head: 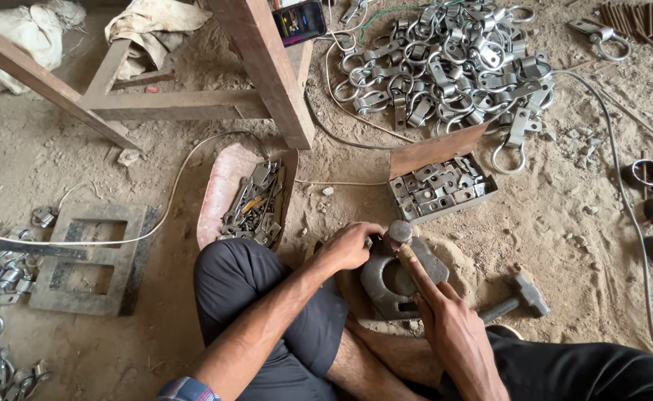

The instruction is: The person uses a hammer to strike a metal component placed on a large hexagonal metal block, then handles various small metal rings and pins from nearby containers.

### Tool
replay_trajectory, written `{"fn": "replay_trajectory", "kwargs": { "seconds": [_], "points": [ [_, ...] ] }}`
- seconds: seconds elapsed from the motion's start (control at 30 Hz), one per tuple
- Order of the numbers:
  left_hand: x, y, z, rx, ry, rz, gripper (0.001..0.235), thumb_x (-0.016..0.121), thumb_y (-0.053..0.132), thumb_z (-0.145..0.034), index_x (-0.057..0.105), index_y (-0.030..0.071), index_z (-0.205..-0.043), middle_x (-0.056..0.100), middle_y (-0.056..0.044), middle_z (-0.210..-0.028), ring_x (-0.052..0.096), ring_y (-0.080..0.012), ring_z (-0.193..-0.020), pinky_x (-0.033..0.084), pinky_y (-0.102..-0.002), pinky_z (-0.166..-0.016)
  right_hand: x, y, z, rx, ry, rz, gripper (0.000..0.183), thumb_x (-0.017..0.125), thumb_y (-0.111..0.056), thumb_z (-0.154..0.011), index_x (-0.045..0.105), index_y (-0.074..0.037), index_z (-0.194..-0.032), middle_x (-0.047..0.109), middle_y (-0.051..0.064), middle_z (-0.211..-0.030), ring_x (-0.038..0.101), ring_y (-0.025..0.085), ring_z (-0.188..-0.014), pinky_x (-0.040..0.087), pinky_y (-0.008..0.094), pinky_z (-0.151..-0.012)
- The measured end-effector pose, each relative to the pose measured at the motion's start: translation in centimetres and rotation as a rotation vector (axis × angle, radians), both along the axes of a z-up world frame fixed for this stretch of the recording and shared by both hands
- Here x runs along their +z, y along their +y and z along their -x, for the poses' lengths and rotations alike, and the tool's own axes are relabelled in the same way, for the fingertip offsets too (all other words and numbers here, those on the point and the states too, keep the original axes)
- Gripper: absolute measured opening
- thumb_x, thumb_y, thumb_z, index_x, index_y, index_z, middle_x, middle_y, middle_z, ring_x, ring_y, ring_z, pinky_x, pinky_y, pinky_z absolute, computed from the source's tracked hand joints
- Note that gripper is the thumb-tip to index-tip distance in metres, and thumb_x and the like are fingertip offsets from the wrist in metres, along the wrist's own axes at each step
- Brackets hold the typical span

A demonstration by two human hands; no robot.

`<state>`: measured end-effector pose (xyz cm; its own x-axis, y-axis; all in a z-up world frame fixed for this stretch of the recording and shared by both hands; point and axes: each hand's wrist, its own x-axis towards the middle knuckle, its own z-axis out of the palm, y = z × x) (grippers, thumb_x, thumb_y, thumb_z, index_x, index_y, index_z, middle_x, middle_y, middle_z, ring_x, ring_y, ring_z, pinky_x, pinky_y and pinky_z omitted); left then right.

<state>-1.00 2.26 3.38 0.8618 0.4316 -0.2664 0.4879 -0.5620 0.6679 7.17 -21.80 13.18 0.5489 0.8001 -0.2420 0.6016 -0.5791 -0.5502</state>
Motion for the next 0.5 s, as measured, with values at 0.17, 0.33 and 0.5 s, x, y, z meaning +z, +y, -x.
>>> {"fn": "replay_trajectory", "kwargs": {
  "seconds": [0.17, 0.33, 0.5],
  "points": [
    [-0.8, 0.1, 0.2, -0.039, -0.045, -0.007, 0.059, 0.056, -0.013, -0.07, 0.073, 0.014, -0.12, 0.069, -0.017, -0.131, 0.063, -0.0321, -0.124, 0.049, -0.04, -0.107, 0.5, -0.6, 0.1, 0.003, 0.018, -0.069, 0.067, 0.055, -0.025, -0.097, 0.036, -0.04, -0.16, 0.066, 0.014, -0.091, 0.071, 0.037, -0.071, 0.056, 0.051, -0.064],
    [-0.5, -0.3, 0.0, 0.082, -0.012, -0.079, 0.04, 0.065, -0.001, -0.085, 0.069, 0.015, -0.122, 0.075, -0.015, -0.116, 0.071, -0.0331, -0.108, 0.057, -0.044, -0.089, 0.1, -1.3, 0.1, 0.007, -0.031, -0.257, 0.06, 0.06, -0.02, -0.096, 0.047, -0.031, -0.153, 0.065, 0.018, -0.088, 0.066, 0.039, -0.07, 0.052, 0.051, -0.061],
    [1.6, 1.0, 0.3, 0.184, -0.038, -0.104, 0.032, 0.056, 0.002, -0.093, 0.063, 0.004, -0.123, 0.073, -0.016, -0.109, 0.075, -0.0297, -0.085, 0.06, -0.044, -0.072, 0.0, -1.5, 0.0, -0.037, -0.101, -0.322, 0.057, 0.062, -0.013, -0.097, 0.049, -0.021, -0.152, 0.064, 0.018, -0.09, 0.065, 0.032, -0.063, 0.054, 0.044, -0.055]
  ]
}}
